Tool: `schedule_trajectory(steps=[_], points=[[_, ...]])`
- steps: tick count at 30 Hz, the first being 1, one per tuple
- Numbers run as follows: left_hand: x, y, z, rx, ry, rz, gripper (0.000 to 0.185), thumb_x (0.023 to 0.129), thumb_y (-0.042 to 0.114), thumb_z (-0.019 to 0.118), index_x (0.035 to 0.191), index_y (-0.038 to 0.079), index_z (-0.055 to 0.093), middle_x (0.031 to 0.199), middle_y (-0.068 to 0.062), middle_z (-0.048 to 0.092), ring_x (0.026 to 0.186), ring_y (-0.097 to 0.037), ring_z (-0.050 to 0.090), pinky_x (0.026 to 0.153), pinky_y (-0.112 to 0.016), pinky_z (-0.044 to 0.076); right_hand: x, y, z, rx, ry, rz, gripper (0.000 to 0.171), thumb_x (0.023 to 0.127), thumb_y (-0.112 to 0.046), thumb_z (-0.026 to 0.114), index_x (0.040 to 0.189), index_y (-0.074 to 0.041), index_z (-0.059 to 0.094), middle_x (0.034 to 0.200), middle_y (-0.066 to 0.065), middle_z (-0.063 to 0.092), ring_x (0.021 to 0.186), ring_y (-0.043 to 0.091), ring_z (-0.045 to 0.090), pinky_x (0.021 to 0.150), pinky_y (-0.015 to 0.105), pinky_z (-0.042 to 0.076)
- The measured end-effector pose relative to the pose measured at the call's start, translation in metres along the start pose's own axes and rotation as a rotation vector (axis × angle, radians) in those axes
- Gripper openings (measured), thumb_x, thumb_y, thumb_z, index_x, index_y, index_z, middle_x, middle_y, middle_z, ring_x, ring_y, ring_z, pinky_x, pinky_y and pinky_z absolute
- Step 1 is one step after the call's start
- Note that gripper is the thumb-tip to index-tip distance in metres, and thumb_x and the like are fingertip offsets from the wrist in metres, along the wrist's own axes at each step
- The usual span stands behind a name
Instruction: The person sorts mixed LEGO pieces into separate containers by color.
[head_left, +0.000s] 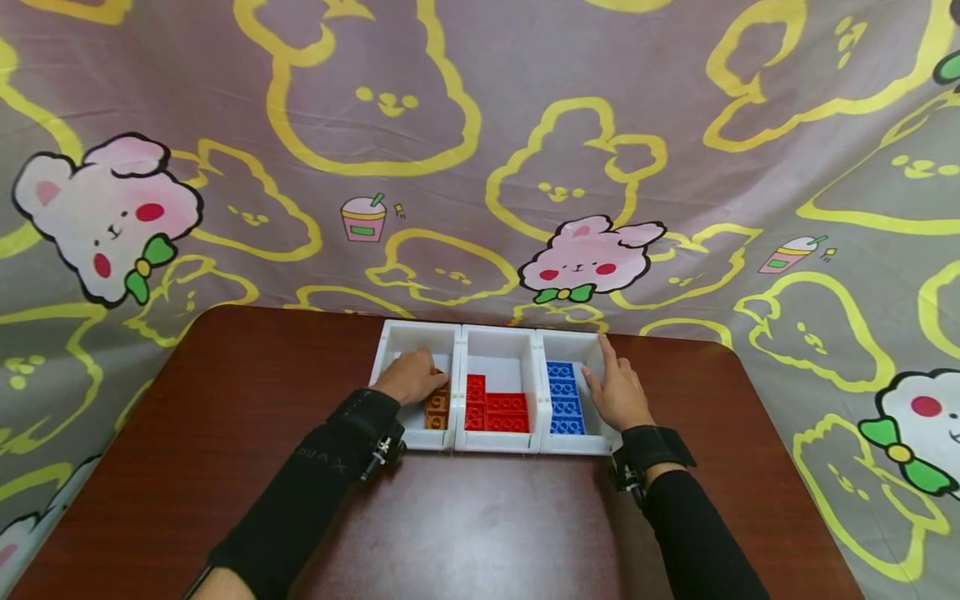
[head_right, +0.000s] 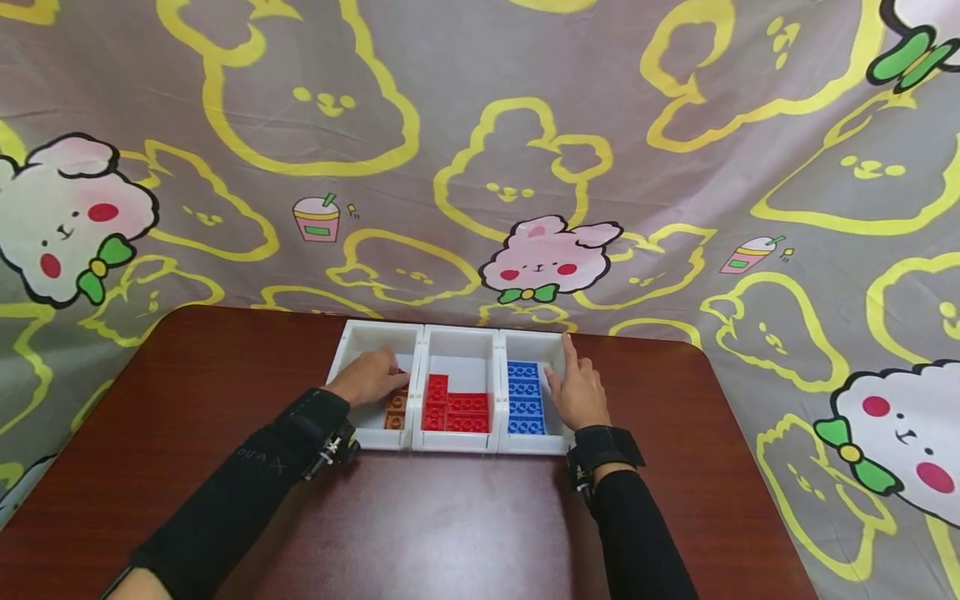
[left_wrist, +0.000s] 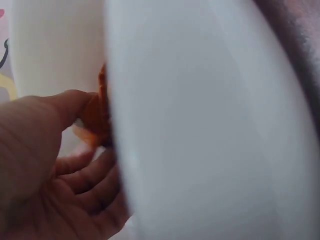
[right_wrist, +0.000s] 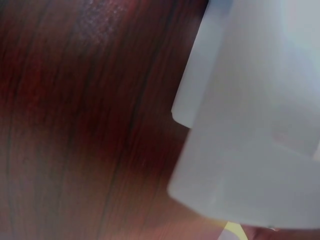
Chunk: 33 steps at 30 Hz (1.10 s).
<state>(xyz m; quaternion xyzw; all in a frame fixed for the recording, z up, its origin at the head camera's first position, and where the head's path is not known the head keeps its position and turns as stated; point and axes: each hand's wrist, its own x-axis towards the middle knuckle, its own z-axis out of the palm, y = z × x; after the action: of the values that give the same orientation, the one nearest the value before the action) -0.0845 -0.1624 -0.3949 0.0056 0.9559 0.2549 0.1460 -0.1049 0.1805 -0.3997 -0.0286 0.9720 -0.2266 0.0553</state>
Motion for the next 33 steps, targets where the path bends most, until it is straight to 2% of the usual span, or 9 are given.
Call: schedule_trajectory(steps=[3, 6, 12, 17, 19, 22, 24, 29, 33], points=[[0.003, 0.000, 0.005, -0.025, 0.045, -0.040, 0.039, 0.100, 0.028, 0.071, 0.119, -0.002, 0.056, 0.092, -0.015, 0.065, 0.082, -0.028, 0.065, 0.073, -0.041, 0.052, 0.000, 0.000, 0.000, -0.001, 0.006, 0.002, 0.070, 0.111, -0.030, 0.051, 0.168, -0.015, 0.012, 0.144, 0.039, 0.046, 0.131, 0.055, 0.050, 0.108, 0.071, 0.042], [0.005, -0.001, 0.010, -0.034, 0.087, -0.037, 0.041, 0.099, 0.027, 0.071, 0.124, -0.001, 0.056, 0.100, -0.019, 0.068, 0.089, -0.032, 0.068, 0.079, -0.046, 0.054, 0.000, -0.001, 0.000, -0.002, 0.014, 0.004, 0.070, 0.111, -0.030, 0.051, 0.168, -0.015, 0.013, 0.143, 0.038, 0.047, 0.131, 0.055, 0.050, 0.108, 0.071, 0.042], [0.011, -0.007, 0.015, -0.074, 0.172, 0.028, 0.030, 0.105, 0.027, 0.065, 0.113, -0.002, 0.062, 0.088, -0.017, 0.063, 0.078, -0.028, 0.062, 0.073, -0.043, 0.050, 0.001, -0.002, 0.000, 0.000, 0.011, 0.006, 0.069, 0.111, -0.029, 0.051, 0.167, -0.016, 0.013, 0.142, 0.038, 0.047, 0.131, 0.055, 0.050, 0.108, 0.072, 0.042], [0.012, -0.010, 0.019, -0.196, 0.227, 0.048, 0.039, 0.108, 0.030, 0.059, 0.114, -0.008, 0.064, 0.097, -0.024, 0.067, 0.090, -0.037, 0.067, 0.085, -0.050, 0.054, 0.000, 0.000, 0.001, -0.003, 0.016, 0.013, 0.069, 0.111, -0.030, 0.051, 0.167, -0.017, 0.013, 0.142, 0.037, 0.048, 0.131, 0.054, 0.050, 0.108, 0.072, 0.042], [0.012, -0.010, 0.019, -0.246, 0.229, 0.044, 0.040, 0.108, 0.030, 0.059, 0.107, -0.009, 0.062, 0.091, -0.021, 0.063, 0.086, -0.036, 0.064, 0.083, -0.048, 0.053, 0.000, 0.000, 0.002, -0.004, 0.010, 0.020, 0.069, 0.111, -0.029, 0.051, 0.168, -0.017, 0.013, 0.142, 0.037, 0.048, 0.131, 0.054, 0.050, 0.108, 0.072, 0.042], [0.012, -0.008, 0.016, -0.285, 0.223, 0.029, 0.037, 0.107, 0.028, 0.060, 0.086, -0.002, 0.054, 0.077, -0.011, 0.050, 0.074, -0.027, 0.052, 0.071, -0.037, 0.044, 0.000, -0.001, 0.001, -0.007, 0.008, 0.020, 0.069, 0.111, -0.029, 0.051, 0.168, -0.017, 0.013, 0.142, 0.037, 0.049, 0.131, 0.054, 0.050, 0.108, 0.072, 0.042], [0.010, -0.007, 0.016, -0.299, 0.213, 0.011, 0.037, 0.107, 0.027, 0.062, 0.081, 0.003, 0.050, 0.073, -0.006, 0.043, 0.070, -0.022, 0.044, 0.067, -0.033, 0.036, -0.001, -0.001, 0.002, -0.008, 0.013, 0.014, 0.069, 0.111, -0.028, 0.051, 0.167, -0.017, 0.013, 0.141, 0.037, 0.049, 0.130, 0.054, 0.051, 0.108, 0.072, 0.042], [0.007, -0.002, 0.012, -0.314, 0.240, -0.013, 0.021, 0.099, 0.017, 0.072, 0.089, 0.000, 0.065, 0.086, -0.013, 0.067, 0.082, -0.026, 0.062, 0.074, -0.034, 0.049, -0.002, -0.001, 0.002, -0.008, 0.020, 0.007, 0.068, 0.111, -0.028, 0.050, 0.167, -0.017, 0.013, 0.139, 0.038, 0.049, 0.130, 0.054, 0.051, 0.108, 0.072, 0.042], [0.003, 0.007, 0.007, -0.340, 0.197, -0.046, 0.012, 0.096, 0.010, 0.072, 0.096, -0.001, 0.067, 0.098, -0.018, 0.069, 0.091, -0.030, 0.065, 0.083, -0.040, 0.052, -0.001, -0.001, 0.001, -0.007, 0.019, 0.015, 0.068, 0.111, -0.029, 0.049, 0.167, -0.017, 0.013, 0.140, 0.037, 0.049, 0.130, 0.055, 0.050, 0.108, 0.072, 0.042]])
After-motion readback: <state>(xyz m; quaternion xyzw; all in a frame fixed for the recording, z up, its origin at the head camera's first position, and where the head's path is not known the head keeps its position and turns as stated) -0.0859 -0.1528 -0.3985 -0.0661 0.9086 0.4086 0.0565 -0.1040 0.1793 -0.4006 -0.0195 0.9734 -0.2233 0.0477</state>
